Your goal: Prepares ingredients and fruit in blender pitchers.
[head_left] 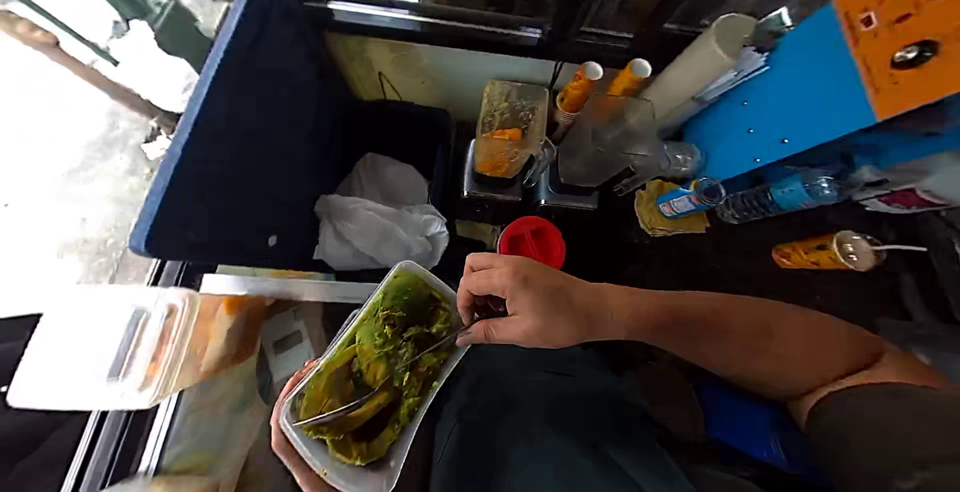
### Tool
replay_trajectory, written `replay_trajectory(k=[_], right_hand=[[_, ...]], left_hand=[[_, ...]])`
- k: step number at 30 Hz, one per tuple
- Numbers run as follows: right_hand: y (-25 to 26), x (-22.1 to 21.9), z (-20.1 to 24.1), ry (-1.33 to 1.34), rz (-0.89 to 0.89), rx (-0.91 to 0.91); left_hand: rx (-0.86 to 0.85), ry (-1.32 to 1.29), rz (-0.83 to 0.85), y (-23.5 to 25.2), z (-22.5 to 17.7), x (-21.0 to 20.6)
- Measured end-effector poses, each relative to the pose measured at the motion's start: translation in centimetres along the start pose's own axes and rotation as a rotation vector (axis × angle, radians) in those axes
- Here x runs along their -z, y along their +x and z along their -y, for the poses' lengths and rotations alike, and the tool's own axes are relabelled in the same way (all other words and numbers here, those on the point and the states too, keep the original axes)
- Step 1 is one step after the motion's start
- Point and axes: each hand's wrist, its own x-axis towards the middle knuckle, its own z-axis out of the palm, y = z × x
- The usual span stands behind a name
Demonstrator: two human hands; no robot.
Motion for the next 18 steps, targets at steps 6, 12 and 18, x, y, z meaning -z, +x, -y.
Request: replay_trajectory(k=[6, 12, 18], right_hand=[[-7.7, 14.5, -4.3, 0.534, -0.388, 0.07], [-12.7, 27.1, -10.3, 0.695, -0.696, 0.124], [-15.3, 32.4, -14.0, 0.383, -0.649, 0.091]], left_hand=[[-0.056, -0.126, 0.326, 9.8, -2.6, -15.3], [0.088, -0.239, 0.574, 15.5, -6.8, -29.8], [0.249, -0.213, 0.65, 17.5, -8.2, -37.1]])
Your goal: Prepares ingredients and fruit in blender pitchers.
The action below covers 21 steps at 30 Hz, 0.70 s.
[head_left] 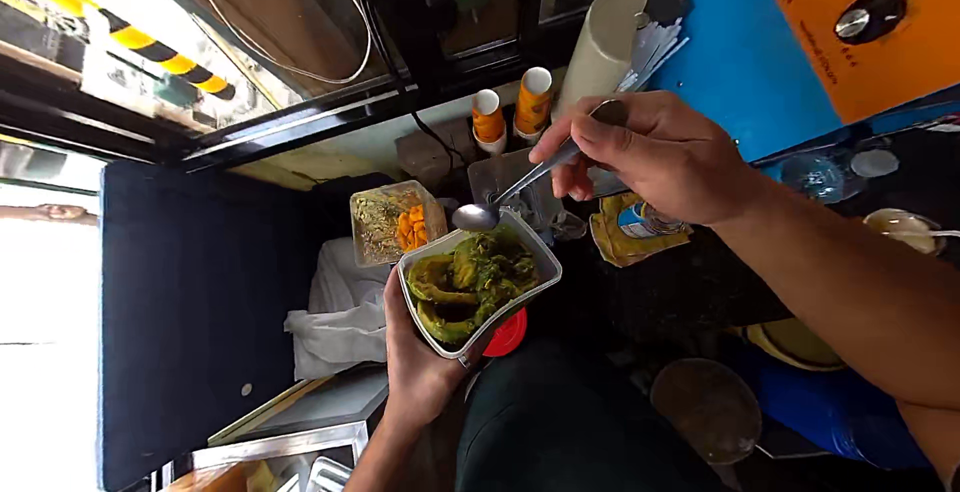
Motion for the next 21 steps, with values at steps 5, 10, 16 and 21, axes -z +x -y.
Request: replay_trajectory(k=[5, 10, 16, 21], right_hand=[[-0.2, 1.3, -1.2, -0.285, 0.138, -0.02], [0.6, 2.3, -4.3, -0.456, 0.18, 0.076], [2.2, 5.2, -4.9, -0.327, 0.085, 0.033], [2.7, 2.8, -2.6, -0.041, -0.002, 0.003]], left_hand=[[0.095, 0.094, 0.005, 1.8, -1.5, -1.1], [0.156, 0.159, 0.027, 2.8, -2.8, -1.0], [0.198, 0.209, 0.039, 3.5, -3.6, -0.7], [0.212, 0.177, 0.046, 3.8, -3.6, -0.6]])
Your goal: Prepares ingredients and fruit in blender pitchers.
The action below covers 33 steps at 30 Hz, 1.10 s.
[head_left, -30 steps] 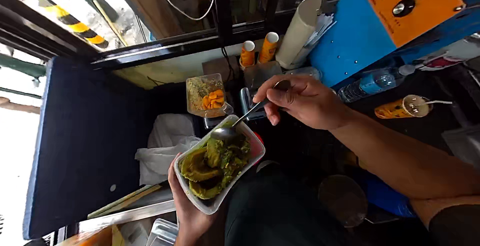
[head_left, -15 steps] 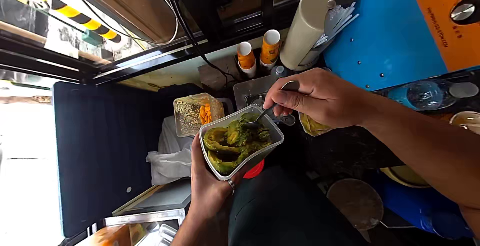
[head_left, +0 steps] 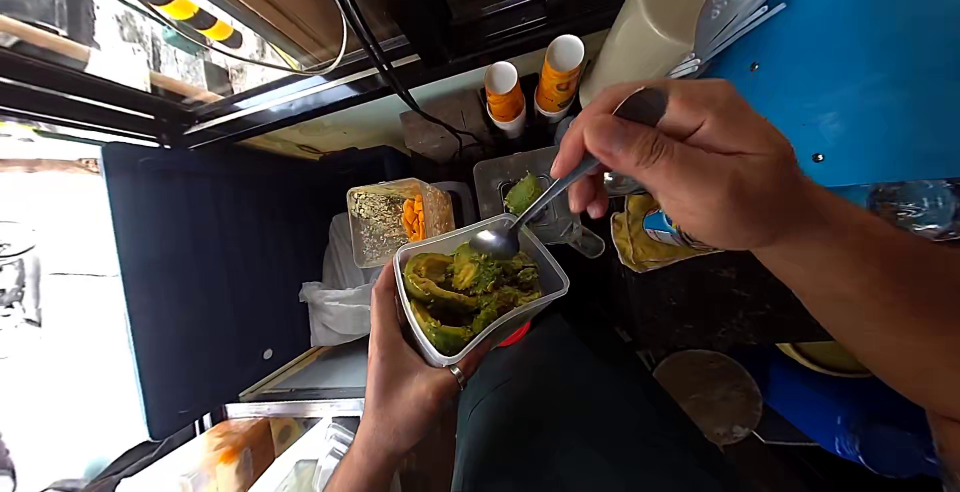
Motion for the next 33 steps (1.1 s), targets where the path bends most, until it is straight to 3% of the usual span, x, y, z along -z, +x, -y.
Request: replay_trajectory(k=[4, 12, 17, 27, 30, 33], right_hand=[[-0.6, -2.0, -1.2, -0.13, 0.154, 0.017], [0.3, 1.4, -0.7, -0.035, 0.036, 0.06], [-1.5, -1.5, -2.6, -0.22, 0.21, 0.047], [-0.3, 2.7, -2.8, -0.228, 0.11, 0.035], [-0.6, 1.4, -1.2, -0.121, 0.049, 0.013], [-1.7, -0.9, -2.0, -0.187, 0.188, -0.019]], left_hand=[[-0.003, 0.008, 0.007, 0.0, 0.3, 0.2], [-0.003, -0.009, 0.0, -0.2, 0.4, 0.2], [0.022, 0.019, -0.023, -0.3, 0.1, 0.0], [0.043, 0.037, -0.007, 0.1, 0.0, 0.6], [0.027, 0.039, -0.007, 0.2, -0.1, 0.5], [-0.016, 0.035, 0.008, 0.3, 0.0, 0.5]])
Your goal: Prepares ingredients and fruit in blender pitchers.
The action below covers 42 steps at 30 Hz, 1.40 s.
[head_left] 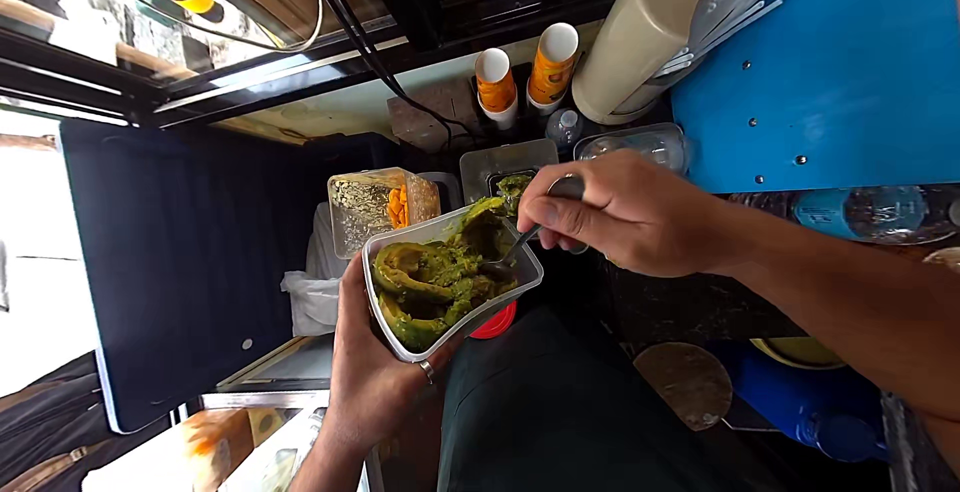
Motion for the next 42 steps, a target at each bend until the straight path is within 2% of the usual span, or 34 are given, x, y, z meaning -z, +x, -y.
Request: replay_trajectory(k=[2, 7, 10, 14, 19, 25, 32, 35, 38, 40, 42], right_hand=[[-0.2, -0.4, -1.3, -0.038, 0.033, 0.026], [0.7, 2.1, -1.9, -0.017, -0.061, 0.069], [1.0, 0.2, -0.2, 0.044, -0.128, 0.056], [0.6, -1.9, -1.5, -0.076, -0.066, 0.097], [0.6, -0.1, -2.1, -0.105, -0.085, 0.098], [0.7, 3.0, -2.1, -0.089, -0.098, 0.055], [0.6, 5.1, -2.3, -0.116, -0.226, 0.023], [0.4, 4.6, -1.2, -0.017, -0.249, 0.067], [-0.2, 2.6, 0.2, -0.044, -0.187, 0.055], [-0.3, 1.0, -0.4, -0.031, -0.138, 0.021], [-0.2, 0.0, -0.9, 0.089, -0.117, -0.015]], left_hand=[[-0.024, 0.02, 0.017, 0.1, 0.1, 0.1], [0.007, 0.021, 0.026, 0.2, -0.3, 0.3], [0.024, 0.044, 0.011, 0.3, -0.7, -0.1], [0.03, 0.115, -0.002, 0.4, -0.9, -0.3], [0.041, 0.146, -0.01, 0.2, -0.7, 0.0], [0.02, 0.049, 0.001, 0.0, -0.3, 0.1], [0.0, 0.01, -0.002, -0.3, 0.7, 0.4], [-0.018, 0.013, -0.003, -0.4, 0.8, 0.4], [-0.037, -0.009, -0.005, -0.4, 0.8, 0.2], [-0.045, -0.009, -0.007, -0.5, 0.7, 0.1], [-0.052, 0.003, -0.01, -0.4, 0.8, 0.0]])
